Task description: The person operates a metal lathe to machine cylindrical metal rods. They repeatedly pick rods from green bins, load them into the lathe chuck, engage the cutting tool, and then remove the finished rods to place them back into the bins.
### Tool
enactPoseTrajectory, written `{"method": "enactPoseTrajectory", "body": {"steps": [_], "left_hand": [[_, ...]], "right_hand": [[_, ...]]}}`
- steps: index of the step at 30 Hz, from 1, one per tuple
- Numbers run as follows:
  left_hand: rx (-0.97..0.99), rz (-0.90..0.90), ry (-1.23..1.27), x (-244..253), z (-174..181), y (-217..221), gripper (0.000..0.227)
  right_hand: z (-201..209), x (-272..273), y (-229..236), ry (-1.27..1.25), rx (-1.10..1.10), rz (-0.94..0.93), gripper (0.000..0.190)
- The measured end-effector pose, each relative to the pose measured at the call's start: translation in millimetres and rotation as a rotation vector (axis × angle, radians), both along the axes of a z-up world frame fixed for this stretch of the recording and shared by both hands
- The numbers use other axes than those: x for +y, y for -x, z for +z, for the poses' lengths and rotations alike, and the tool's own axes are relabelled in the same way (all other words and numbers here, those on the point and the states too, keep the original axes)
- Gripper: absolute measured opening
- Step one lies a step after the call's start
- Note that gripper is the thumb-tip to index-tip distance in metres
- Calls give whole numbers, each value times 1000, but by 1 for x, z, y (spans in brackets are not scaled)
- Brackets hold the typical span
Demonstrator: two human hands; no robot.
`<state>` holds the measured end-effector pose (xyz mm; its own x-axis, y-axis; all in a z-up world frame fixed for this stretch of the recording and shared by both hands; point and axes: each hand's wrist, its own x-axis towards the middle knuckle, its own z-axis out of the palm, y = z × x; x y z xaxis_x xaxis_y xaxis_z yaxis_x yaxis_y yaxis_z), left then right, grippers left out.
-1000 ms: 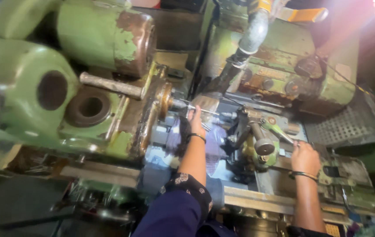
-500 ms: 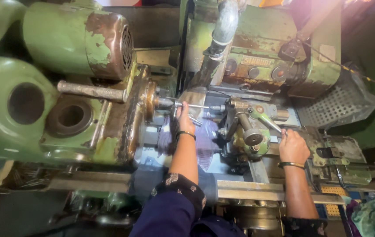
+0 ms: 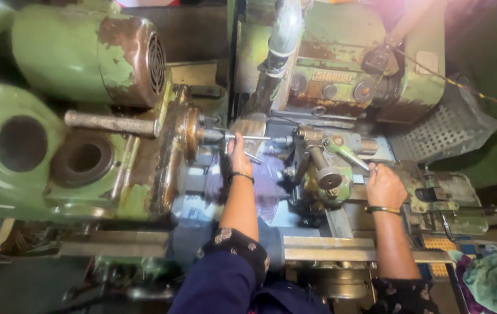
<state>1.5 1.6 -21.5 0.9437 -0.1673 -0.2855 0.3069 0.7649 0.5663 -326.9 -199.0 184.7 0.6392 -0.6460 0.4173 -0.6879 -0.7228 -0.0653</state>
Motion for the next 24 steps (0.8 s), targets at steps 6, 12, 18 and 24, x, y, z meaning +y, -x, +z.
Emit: {"method": "enactPoseTrajectory", "body": {"steps": [6, 12, 18, 24], "left_hand": [[-5, 21, 41, -6, 14, -7, 49], [70, -44, -58, -2, 0, -5, 45], [-57, 50, 43, -8, 12, -10, 42], [11, -17, 11, -3, 2, -3, 40]], "right_hand": [[9, 2, -6, 20, -48, 28, 31], [2, 1, -3, 10, 10, -25, 34], [15, 4, -10, -56, 29, -56, 36], [9, 10, -1, -72, 39, -69, 38]]}}
